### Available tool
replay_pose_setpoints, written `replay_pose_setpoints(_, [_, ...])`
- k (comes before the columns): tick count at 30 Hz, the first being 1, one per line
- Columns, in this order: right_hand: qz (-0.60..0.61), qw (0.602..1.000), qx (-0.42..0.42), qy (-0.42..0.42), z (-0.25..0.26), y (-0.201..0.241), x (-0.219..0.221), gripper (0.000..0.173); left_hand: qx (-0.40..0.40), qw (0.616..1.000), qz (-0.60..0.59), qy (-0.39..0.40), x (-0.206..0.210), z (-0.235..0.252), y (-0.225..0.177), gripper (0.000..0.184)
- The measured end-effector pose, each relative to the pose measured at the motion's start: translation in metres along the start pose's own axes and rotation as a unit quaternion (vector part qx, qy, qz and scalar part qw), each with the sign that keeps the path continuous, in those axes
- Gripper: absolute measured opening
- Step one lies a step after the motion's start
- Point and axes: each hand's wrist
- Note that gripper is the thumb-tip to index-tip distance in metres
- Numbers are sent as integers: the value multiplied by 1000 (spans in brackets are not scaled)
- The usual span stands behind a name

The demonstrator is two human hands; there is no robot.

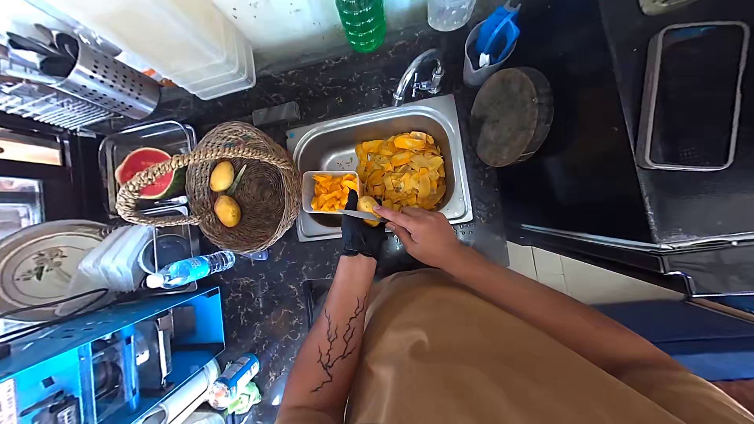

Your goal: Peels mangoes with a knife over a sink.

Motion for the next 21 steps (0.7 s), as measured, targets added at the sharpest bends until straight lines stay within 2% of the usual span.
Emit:
replay_pose_setpoints(2, [55, 995, 15, 80, 4, 0, -9, 45, 1, 1000, 27, 11, 4, -10, -6, 32])
replay_pose_setpoints(5, [82, 988, 11, 129, 8, -5, -13, 49, 6, 998, 32, 47, -11, -2, 0, 39])
replay_pose_setpoints(10, [44, 998, 0, 39, 4, -4, -1, 43, 10, 1000, 27, 9, -1, -2, 0, 35])
replay_pose_setpoints(12, [50, 998, 7, 27, 2, -3, 1, 41, 19, 998, 63, -9, -3, 7, -1, 34])
replay_pose_setpoints(14, [62, 998, 9, 16, 2, -2, 1, 40, 37, 991, 129, 4, -12, 16, -4, 36])
replay_pose_setpoints(18, [146, 985, 66, 68, 12, -4, -23, 38, 4, 995, 99, -4, -7, 8, -12, 33])
replay_pose_setpoints(21, [180, 974, 104, 86, 26, -21, -45, 39, -12, 986, 162, -35, -5, 2, -14, 37])
Point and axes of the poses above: each hand's wrist, its own z-axis towards the middle knuckle, its own x-axis out of the palm, y = z × x, and after that the axes turned 1 degree about z, right-handed
